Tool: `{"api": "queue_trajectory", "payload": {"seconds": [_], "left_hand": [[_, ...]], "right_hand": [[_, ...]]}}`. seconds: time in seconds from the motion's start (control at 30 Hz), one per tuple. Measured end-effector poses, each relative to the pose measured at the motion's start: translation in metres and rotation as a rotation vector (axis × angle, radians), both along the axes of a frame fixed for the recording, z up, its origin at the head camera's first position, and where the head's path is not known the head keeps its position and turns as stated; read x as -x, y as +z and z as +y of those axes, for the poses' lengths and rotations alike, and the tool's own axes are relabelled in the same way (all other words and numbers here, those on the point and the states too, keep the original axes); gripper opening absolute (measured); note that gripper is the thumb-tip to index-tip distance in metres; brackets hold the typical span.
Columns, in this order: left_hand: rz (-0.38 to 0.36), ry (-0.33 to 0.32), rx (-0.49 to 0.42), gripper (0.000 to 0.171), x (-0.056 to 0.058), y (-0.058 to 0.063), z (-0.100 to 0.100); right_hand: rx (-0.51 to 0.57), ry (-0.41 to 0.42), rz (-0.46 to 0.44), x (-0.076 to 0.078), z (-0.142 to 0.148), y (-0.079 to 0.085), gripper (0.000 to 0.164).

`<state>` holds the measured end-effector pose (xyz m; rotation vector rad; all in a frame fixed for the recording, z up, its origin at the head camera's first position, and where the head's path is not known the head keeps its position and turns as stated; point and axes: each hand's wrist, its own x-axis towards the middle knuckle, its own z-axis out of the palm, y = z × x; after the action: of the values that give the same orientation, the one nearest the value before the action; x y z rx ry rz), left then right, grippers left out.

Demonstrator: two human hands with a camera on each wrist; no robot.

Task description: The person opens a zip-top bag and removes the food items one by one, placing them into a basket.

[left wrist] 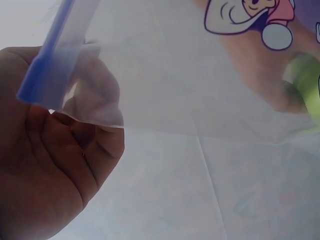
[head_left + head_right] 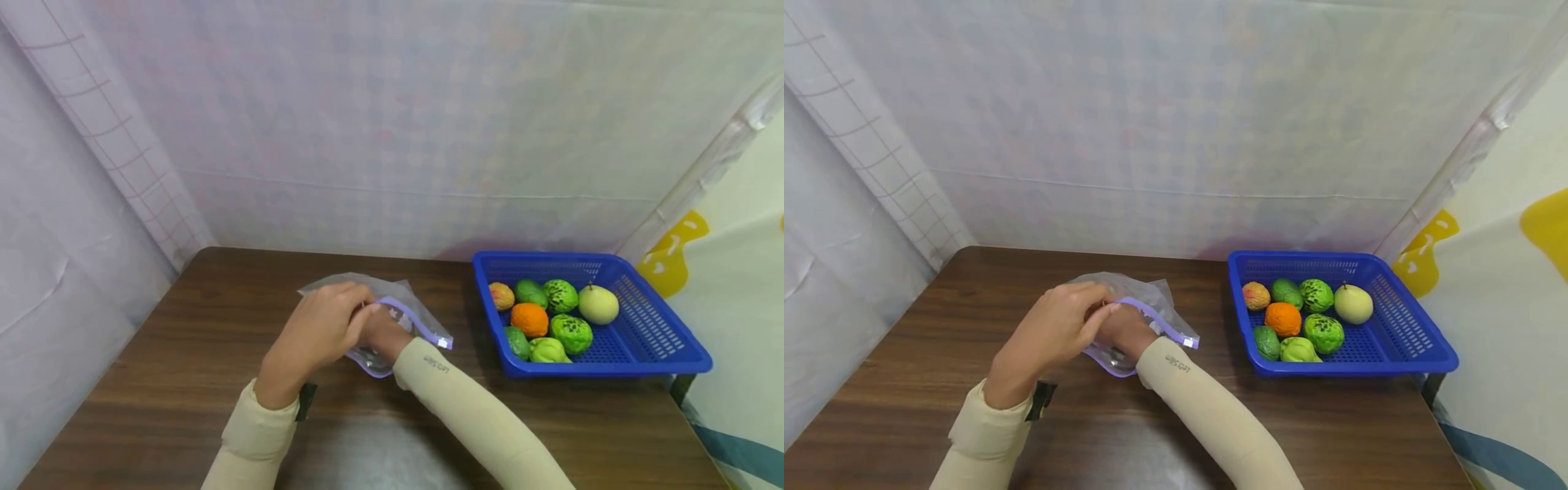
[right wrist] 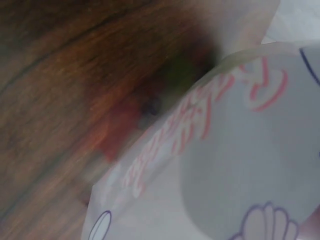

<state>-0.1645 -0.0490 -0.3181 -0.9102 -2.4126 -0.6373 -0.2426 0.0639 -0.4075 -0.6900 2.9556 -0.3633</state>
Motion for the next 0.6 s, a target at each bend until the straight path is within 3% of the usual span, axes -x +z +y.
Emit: {"api": "queue_trajectory", "payload": {"seconds": [0.23,0.6], "left_hand": [[0.001,-0.013,-0.004,0.007,0.000,0.002,-0.001],[0.008,0.020,0.003,0.008,0.001,0.002,-0.003]], "right_hand": [[-0.088,0.016,-0.036,0.000,-0.001,0.011,0.042],[-0.179,0.049,-0.089,-0.010,0.007,0.030,0.035]]}}
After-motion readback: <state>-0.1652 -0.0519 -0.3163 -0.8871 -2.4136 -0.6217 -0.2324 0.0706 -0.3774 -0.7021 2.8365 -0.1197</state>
